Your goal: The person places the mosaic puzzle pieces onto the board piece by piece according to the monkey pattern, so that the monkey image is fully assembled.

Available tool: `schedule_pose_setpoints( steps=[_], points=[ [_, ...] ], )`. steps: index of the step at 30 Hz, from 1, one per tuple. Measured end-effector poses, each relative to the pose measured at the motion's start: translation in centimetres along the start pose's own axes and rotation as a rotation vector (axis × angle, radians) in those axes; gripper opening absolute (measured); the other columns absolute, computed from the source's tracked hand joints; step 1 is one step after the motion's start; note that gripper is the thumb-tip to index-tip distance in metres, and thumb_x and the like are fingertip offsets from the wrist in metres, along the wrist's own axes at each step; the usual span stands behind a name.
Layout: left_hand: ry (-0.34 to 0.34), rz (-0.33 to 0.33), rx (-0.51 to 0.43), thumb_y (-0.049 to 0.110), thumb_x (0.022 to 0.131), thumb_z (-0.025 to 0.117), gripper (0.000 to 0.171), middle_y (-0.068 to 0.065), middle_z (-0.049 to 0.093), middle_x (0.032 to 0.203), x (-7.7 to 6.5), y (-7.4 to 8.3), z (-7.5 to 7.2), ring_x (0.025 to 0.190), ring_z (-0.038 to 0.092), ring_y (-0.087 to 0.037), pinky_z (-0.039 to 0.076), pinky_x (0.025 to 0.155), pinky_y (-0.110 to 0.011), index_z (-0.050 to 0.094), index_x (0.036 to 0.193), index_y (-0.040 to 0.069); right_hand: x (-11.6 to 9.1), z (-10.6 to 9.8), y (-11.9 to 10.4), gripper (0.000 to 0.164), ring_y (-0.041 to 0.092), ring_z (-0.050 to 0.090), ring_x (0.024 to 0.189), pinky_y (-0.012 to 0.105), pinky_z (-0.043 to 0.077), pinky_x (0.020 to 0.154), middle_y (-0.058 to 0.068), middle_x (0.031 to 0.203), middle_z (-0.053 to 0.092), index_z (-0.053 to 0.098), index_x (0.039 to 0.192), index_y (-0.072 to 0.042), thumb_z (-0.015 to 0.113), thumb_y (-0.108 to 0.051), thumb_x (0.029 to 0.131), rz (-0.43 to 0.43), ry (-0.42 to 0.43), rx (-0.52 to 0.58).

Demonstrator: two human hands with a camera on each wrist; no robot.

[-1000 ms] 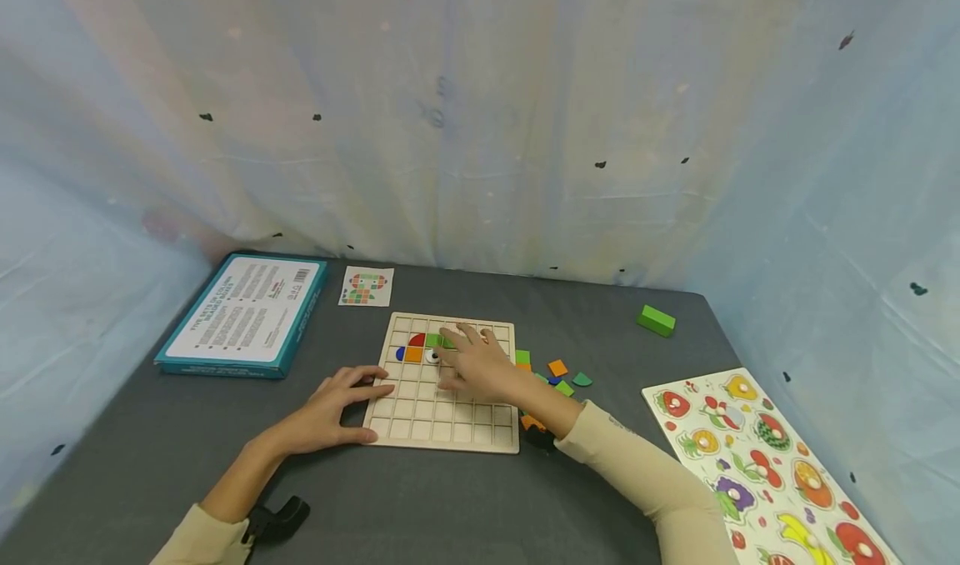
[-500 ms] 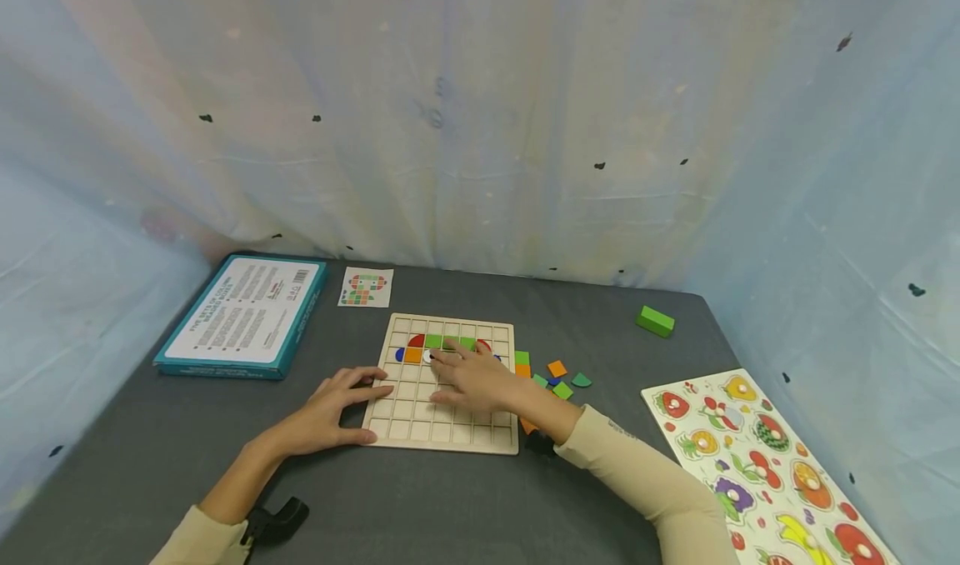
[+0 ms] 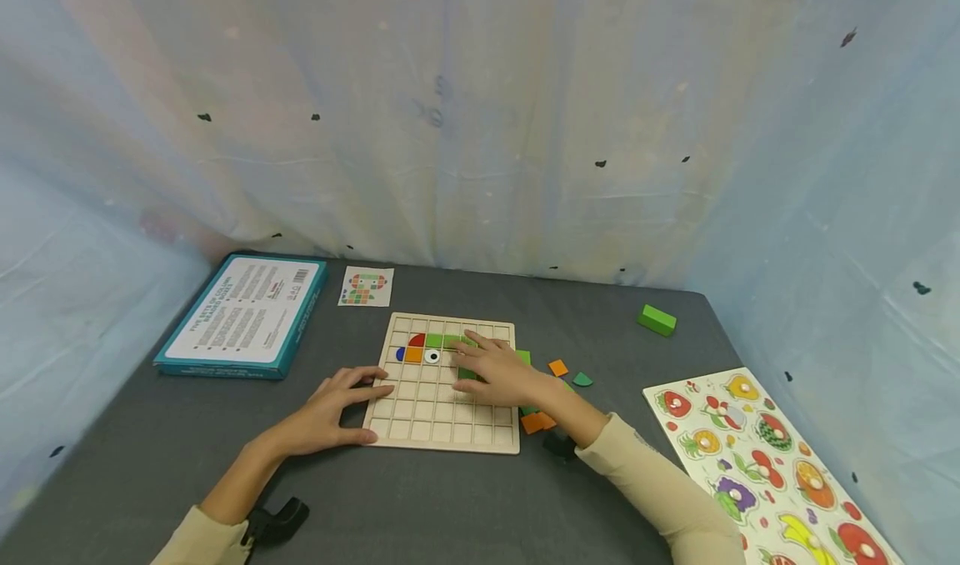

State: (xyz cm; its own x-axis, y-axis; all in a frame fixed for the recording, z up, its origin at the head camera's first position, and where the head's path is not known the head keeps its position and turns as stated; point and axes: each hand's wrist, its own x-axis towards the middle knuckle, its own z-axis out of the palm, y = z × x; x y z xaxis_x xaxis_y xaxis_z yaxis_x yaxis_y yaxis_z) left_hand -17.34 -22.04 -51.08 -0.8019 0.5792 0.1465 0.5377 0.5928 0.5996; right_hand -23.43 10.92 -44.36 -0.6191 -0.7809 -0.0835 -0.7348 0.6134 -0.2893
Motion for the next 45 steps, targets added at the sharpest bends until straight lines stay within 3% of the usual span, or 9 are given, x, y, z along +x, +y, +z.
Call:
schedule_pose_setpoints(
  steps=[6,10,13,19,22,28,33,39,45],
  points=[
    [0.006,0.009,0.000,0.050,0.084,0.076,0.071,-0.007,0.042,0.149,0.1,0.0,0.1,0.130,0.037,-0.031,0.028,0.096,-0.059,0.056,0.145,0.017,-4.1,-0.2,4.0,0.047,0.044,0.036,0.138,0.064,0.035,0.102,0.024,0.149,0.043,0.059,0.138,-0.003,0.067,-0.024,0.097,0.133,0.131,0.009],
    [0.016,0.017,-0.005,0.049,0.084,0.077,0.071,-0.007,0.043,0.149,0.0,0.0,0.1,0.130,0.037,-0.030,0.028,0.095,-0.059,0.056,0.144,0.016,-6.8,-0.3,6.8,0.035,0.040,0.052,0.117,0.058,0.043,0.091,0.021,0.128,0.056,0.066,0.126,-0.001,0.072,-0.011,0.092,0.249,0.198,0.033],
    [0.022,0.021,-0.009,0.048,0.083,0.078,0.072,-0.007,0.043,0.149,0.0,0.0,0.1,0.130,0.036,-0.029,0.027,0.095,-0.058,0.056,0.144,0.016,-8.6,-0.4,8.1,0.027,0.036,0.054,0.104,0.054,0.044,0.084,0.017,0.117,0.058,0.069,0.117,-0.001,0.072,-0.005,0.091,0.309,0.225,0.084],
    [0.021,0.015,-0.015,0.048,0.083,0.078,0.073,-0.007,0.042,0.149,-0.1,0.0,0.2,0.131,0.036,-0.029,0.026,0.096,-0.059,0.056,0.145,0.016,-11.0,-0.2,9.2,0.015,0.035,0.046,0.106,0.053,0.039,0.087,0.016,0.115,0.052,0.072,0.101,-0.006,0.076,-0.003,0.087,0.272,0.206,0.235],
    [0.024,0.016,-0.013,0.048,0.083,0.078,0.073,-0.007,0.043,0.149,-0.1,-0.1,0.2,0.131,0.036,-0.030,0.026,0.095,-0.059,0.056,0.145,0.016,-11.5,-0.2,9.2,0.015,0.036,0.042,0.109,0.056,0.035,0.090,0.017,0.119,0.051,0.075,0.098,-0.009,0.079,-0.005,0.084,0.238,0.198,0.278],
    [0.019,0.008,-0.014,0.050,0.083,0.077,0.073,-0.006,0.043,0.148,0.0,-0.1,0.1,0.130,0.036,-0.028,0.026,0.096,-0.058,0.056,0.144,0.017,-11.5,-0.3,8.9,0.017,0.033,0.042,0.105,0.057,0.033,0.087,0.010,0.112,0.051,0.073,0.088,-0.013,0.086,-0.013,0.078,0.251,0.187,0.216],
    [0.027,0.017,-0.019,0.047,0.084,0.078,0.068,-0.006,0.044,0.147,0.1,-0.2,0.0,0.129,0.038,-0.030,0.028,0.095,-0.058,0.059,0.142,0.016,-11.6,-0.3,8.7,0.023,0.027,0.043,0.095,0.048,0.034,0.082,0.006,0.103,0.051,0.066,0.082,-0.013,0.088,-0.013,0.075,0.282,0.192,0.203],
    [0.028,0.012,-0.031,0.045,0.084,0.078,0.067,-0.007,0.045,0.147,0.1,-0.2,0.0,0.130,0.038,-0.032,0.027,0.095,-0.060,0.060,0.141,0.015,-10.9,0.0,8.6,0.022,0.015,0.049,0.069,0.030,0.042,0.064,0.004,0.080,0.057,0.062,0.085,-0.004,0.083,-0.002,0.078,0.264,0.201,0.303],
    [0.023,0.002,-0.041,0.046,0.084,0.078,0.068,-0.007,0.046,0.146,0.1,-0.1,0.0,0.130,0.038,-0.032,0.026,0.096,-0.061,0.059,0.141,0.015,-9.7,0.2,8.0,0.015,0.012,0.051,0.069,0.030,0.045,0.064,0.000,0.080,0.059,0.066,0.092,-0.003,0.077,0.001,0.083,0.265,0.231,0.334]
  ],
)
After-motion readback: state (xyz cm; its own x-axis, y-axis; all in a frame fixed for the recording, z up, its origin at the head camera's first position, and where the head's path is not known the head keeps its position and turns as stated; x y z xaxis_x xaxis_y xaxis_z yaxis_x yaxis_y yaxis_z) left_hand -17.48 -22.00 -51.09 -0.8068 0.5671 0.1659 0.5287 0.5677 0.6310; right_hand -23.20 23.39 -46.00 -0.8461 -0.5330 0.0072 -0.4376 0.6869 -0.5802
